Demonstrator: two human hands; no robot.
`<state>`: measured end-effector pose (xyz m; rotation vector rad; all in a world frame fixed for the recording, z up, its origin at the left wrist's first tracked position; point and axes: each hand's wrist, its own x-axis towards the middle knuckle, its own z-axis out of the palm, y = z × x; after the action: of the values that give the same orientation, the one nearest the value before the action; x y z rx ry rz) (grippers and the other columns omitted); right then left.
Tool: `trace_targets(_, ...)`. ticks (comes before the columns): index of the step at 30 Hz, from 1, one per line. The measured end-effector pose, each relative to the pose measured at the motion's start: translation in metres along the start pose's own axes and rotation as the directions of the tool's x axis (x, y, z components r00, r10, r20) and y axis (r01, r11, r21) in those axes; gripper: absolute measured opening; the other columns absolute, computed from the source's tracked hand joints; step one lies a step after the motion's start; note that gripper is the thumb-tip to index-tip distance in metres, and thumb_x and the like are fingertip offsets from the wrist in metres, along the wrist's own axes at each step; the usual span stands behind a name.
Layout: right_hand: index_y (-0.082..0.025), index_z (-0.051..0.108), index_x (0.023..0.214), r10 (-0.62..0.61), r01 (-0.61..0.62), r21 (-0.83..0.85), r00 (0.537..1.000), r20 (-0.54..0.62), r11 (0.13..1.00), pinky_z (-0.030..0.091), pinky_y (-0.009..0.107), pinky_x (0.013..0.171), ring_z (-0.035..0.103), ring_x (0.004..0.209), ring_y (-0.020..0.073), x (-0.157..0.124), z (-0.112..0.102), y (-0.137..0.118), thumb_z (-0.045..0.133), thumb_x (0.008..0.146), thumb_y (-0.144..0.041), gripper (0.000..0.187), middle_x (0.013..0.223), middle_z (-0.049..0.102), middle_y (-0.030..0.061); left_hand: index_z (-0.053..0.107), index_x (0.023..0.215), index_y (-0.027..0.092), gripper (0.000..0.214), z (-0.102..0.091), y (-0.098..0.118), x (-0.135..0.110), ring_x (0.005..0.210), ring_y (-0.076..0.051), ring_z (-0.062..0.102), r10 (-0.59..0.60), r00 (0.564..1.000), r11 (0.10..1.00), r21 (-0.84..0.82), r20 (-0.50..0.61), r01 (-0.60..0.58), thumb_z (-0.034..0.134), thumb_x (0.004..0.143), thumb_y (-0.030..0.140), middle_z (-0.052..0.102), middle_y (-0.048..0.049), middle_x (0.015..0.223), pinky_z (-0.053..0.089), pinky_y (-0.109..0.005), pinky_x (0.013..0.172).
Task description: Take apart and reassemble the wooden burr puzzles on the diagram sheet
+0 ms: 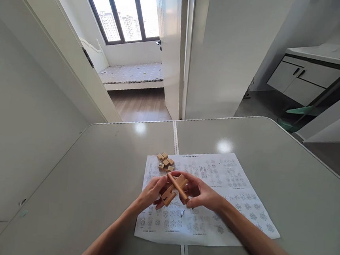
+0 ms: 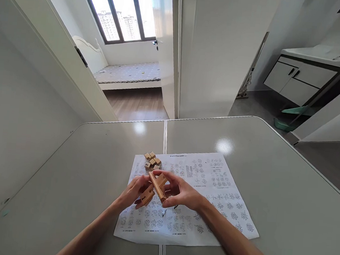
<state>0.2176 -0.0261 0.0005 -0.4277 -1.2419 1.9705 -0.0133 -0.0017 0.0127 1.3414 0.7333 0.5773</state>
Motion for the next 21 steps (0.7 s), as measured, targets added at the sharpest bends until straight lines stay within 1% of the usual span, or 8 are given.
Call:
trace_targets(5,-0.032,0.043,0.157,-0.014,0.019,-0.114,0.999,0.041,0.993,0.058,0.029,0.079,0.065,0.085,0.0137,0.001,0.004,-0.002,0.092,0.077,-0.023,0.095,0.107,0.066,0.0015,0.065,0.094,0.013,0.054,0.003,-0.001,0.001,0.03,-0.007,0.042,0.071,0.986,0.994,-0.093,0.153,-0.057,0.063,0.095,0.067,0.053,0.0049,0.044,0.038,-0.019,0.039)
trace_targets(7,-0.033,0.039,0.159,-0.034,0.034,-0.168,0.999,0.005,0.985,0.059,0.03,0.078,0.066,0.085,0.014,0.001,0.005,0.0,0.089,0.08,-0.027,0.094,0.112,0.067,0.0027,0.064,0.094,0.013,0.052,0.002,-0.003,0.002,0.028,-0.005,0.038,0.106,0.99,0.987,-0.128,0.096,-0.094,0.064,0.095,0.065,0.054,0.0053,0.045,0.034,-0.018,0.037)
trace_targets(9,-0.032,0.042,0.157,-0.085,0.049,-0.31,0.991,-0.103,0.949,0.061,0.032,0.077,0.067,0.085,0.0154,0.002,0.006,0.003,0.086,0.085,-0.031,0.084,0.113,0.068,0.0038,0.063,0.094,0.015,0.049,0.001,-0.003,0.004,0.027,-0.004,0.033,0.141,0.988,0.979,-0.139,-0.059,-0.148,0.062,0.097,0.064,0.051,0.0075,0.044,0.029,-0.018,0.035)
trace_targets(11,-0.029,0.053,0.146,-0.203,0.038,-0.547,0.949,-0.243,0.836,0.061,0.033,0.074,0.068,0.086,0.0177,0.003,0.006,0.008,0.081,0.089,-0.031,0.064,0.112,0.069,0.0054,0.06,0.092,0.017,0.045,-0.001,-0.002,0.005,0.028,-0.004,0.03,0.169,0.954,0.975,-0.101,-0.246,-0.199,0.062,0.098,0.061,0.045,0.0103,0.043,0.027,-0.017,0.034)
trace_targets(12,-0.027,0.06,0.138,-0.288,0.024,-0.672,0.914,-0.285,0.74,0.061,0.034,0.074,0.069,0.088,0.0195,0.004,0.006,0.01,0.079,0.091,-0.03,0.051,0.115,0.069,0.0071,0.058,0.09,0.018,0.043,-0.002,-0.002,0.006,0.03,-0.004,0.03,0.183,0.927,0.974,-0.065,-0.326,-0.215,0.063,0.098,0.06,0.043,0.0111,0.043,0.027,-0.017,0.035)
trace_targets(14,-0.026,0.065,0.126,-0.423,0.012,-0.848,0.87,-0.252,0.529,0.062,0.04,0.082,0.068,0.101,0.0243,0.006,0.006,0.015,0.073,0.094,-0.025,0.033,0.121,0.069,0.0093,0.054,0.087,0.019,0.043,-0.004,-0.001,0.008,0.033,-0.004,0.032,0.211,0.878,0.973,0.003,-0.43,-0.232,0.066,0.096,0.059,0.042,0.0119,0.045,0.03,-0.016,0.037)
trace_targets(17,-0.025,0.062,0.128,-0.468,0.067,-0.946,0.879,-0.094,0.316,0.056,0.051,0.101,0.06,0.121,0.03,0.007,0.006,0.02,0.068,0.098,-0.021,0.031,0.125,0.069,0.0103,0.05,0.084,0.02,0.047,-0.004,-0.003,0.01,0.035,-0.005,0.032,0.223,0.858,0.971,0.028,-0.462,-0.238,0.064,0.096,0.063,0.041,0.0118,0.046,0.031,-0.016,0.038)
trace_targets(21,-0.024,0.06,0.13,-0.39,0.077,-0.972,0.921,-0.015,0.221,0.055,0.055,0.1,0.057,0.122,0.0333,0.008,0.007,0.022,0.067,0.099,-0.021,0.032,0.124,0.069,0.012,0.046,0.081,0.022,0.049,-0.001,-0.009,0.013,0.035,-0.006,0.032,0.207,0.876,0.974,0.009,-0.437,-0.225,0.058,0.098,0.066,0.041,0.0112,0.047,0.03,-0.017,0.037)
